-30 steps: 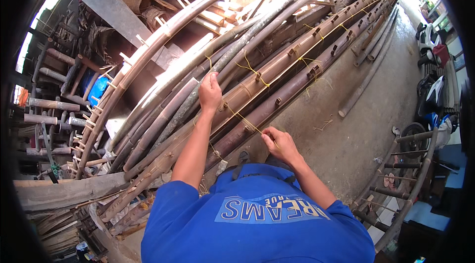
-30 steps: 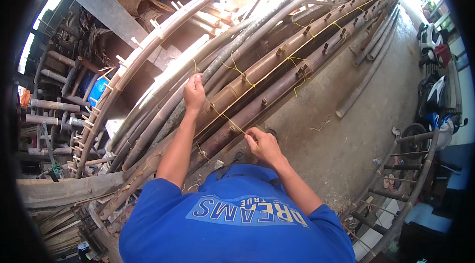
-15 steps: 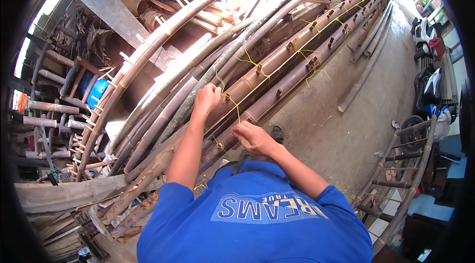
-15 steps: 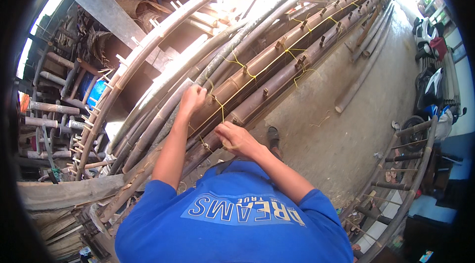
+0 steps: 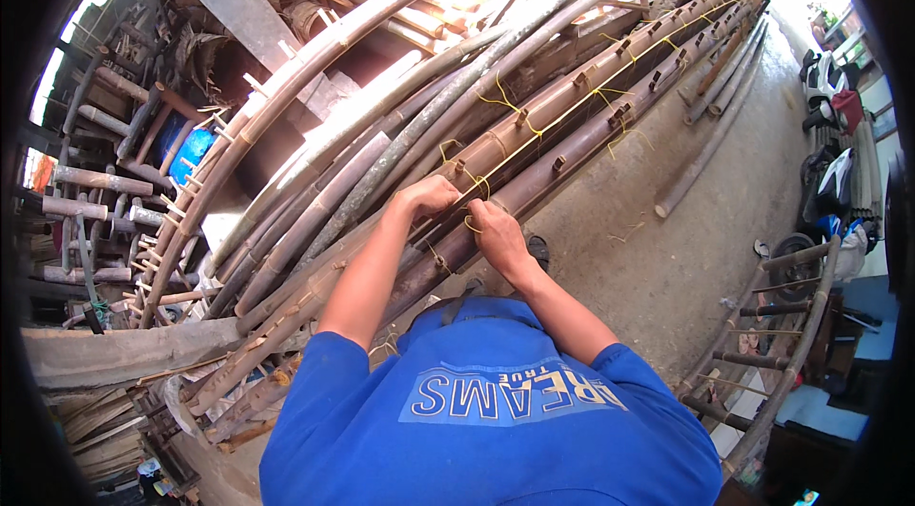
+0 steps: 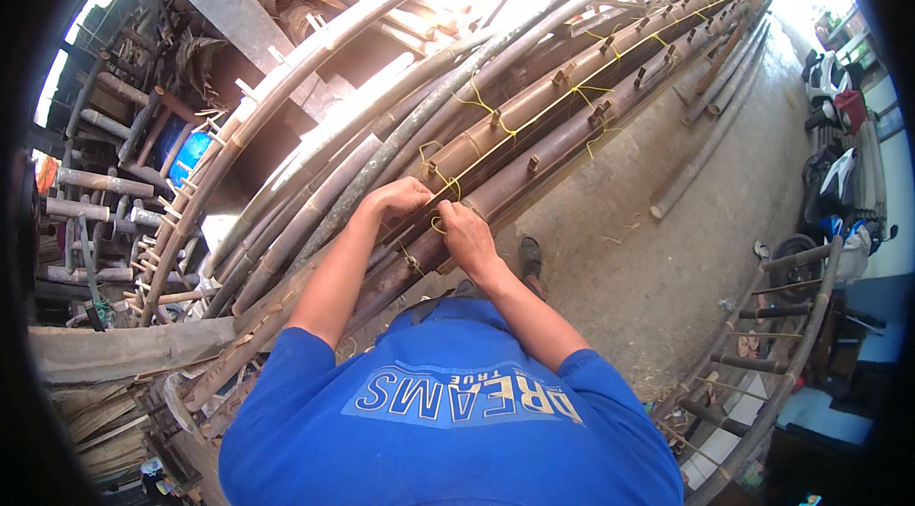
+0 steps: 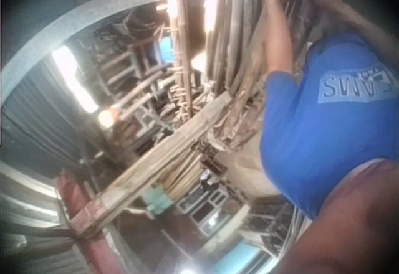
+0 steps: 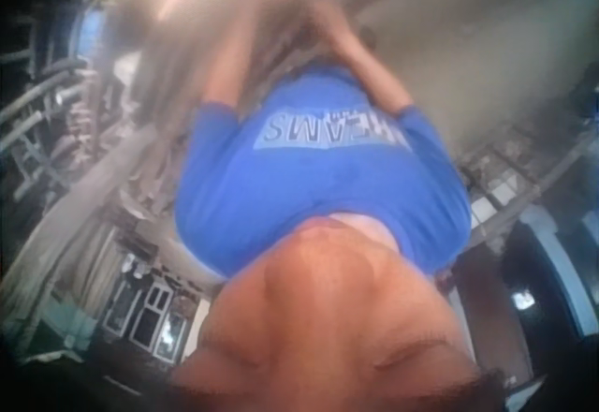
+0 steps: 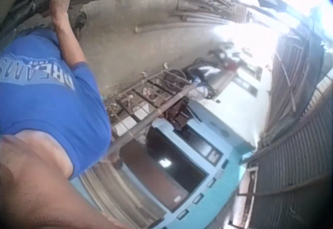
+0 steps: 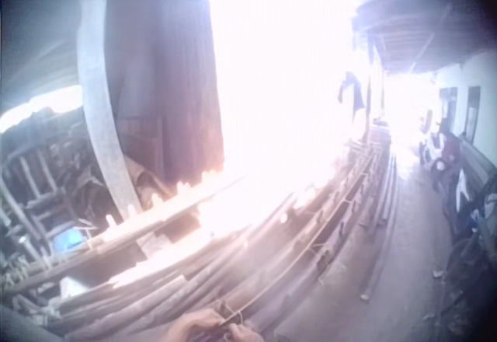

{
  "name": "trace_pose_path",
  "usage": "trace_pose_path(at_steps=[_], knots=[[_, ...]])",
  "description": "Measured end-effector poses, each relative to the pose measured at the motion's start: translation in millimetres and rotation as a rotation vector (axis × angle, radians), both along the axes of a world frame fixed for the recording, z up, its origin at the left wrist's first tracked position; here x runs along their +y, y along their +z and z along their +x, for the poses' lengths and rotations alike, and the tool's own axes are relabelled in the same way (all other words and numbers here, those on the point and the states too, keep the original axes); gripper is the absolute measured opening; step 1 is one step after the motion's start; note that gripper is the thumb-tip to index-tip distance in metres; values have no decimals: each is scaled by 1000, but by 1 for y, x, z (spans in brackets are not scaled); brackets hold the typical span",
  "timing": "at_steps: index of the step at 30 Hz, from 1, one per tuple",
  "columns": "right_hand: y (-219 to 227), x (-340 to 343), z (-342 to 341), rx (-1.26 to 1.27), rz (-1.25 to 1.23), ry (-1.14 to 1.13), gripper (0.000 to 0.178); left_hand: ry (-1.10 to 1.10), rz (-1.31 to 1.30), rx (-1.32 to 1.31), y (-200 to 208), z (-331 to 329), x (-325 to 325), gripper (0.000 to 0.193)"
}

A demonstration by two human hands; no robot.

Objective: The person ties a bundle of bamboo poles together using a yellow string. They wrap the string around the poles multiple times and secure it with knots.

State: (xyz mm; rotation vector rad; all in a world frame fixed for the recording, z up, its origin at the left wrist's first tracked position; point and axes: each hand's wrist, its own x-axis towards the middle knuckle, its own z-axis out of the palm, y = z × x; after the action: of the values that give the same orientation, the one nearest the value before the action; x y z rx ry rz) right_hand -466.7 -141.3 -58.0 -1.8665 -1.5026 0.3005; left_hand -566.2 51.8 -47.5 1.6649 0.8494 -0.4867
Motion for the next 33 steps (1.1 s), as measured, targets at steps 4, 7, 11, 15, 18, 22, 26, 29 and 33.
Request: trace_pose_path(at_steps=[4, 7, 11, 15, 18, 22, 26, 29, 33], knots=[[11, -1, -3, -52, 6, 15, 10, -27, -2, 36, -14, 1, 11, 25], [1, -2, -2, -86, 23, 11, 9, -14, -56, 30, -12, 3, 9, 25], [-4, 3, -4, -100, 5, 3, 10, 2, -86, 12, 5, 4, 4, 24], [-9, 17, -7, -102, -77, -58, 14, 22, 20, -35, -10, 1, 8, 26], [-4, 24, -7, -111, -122, -54, 17, 121, 323, -195, -33, -6, -8, 32], [15, 22, -2, -281, -229, 70, 13, 443, 199, -341, -37, -10, -21, 33], [33, 28, 10, -623, -164, 212, 11, 1055, -475, -579, -15, -23, -28, 30], [38, 44, 35, -614, -4, 234, 6, 1141, -303, -649, 4, -31, -36, 34], [40, 47, 49, -298, 44, 129, 14, 791, 225, -567, 3, -26, -50, 33]])
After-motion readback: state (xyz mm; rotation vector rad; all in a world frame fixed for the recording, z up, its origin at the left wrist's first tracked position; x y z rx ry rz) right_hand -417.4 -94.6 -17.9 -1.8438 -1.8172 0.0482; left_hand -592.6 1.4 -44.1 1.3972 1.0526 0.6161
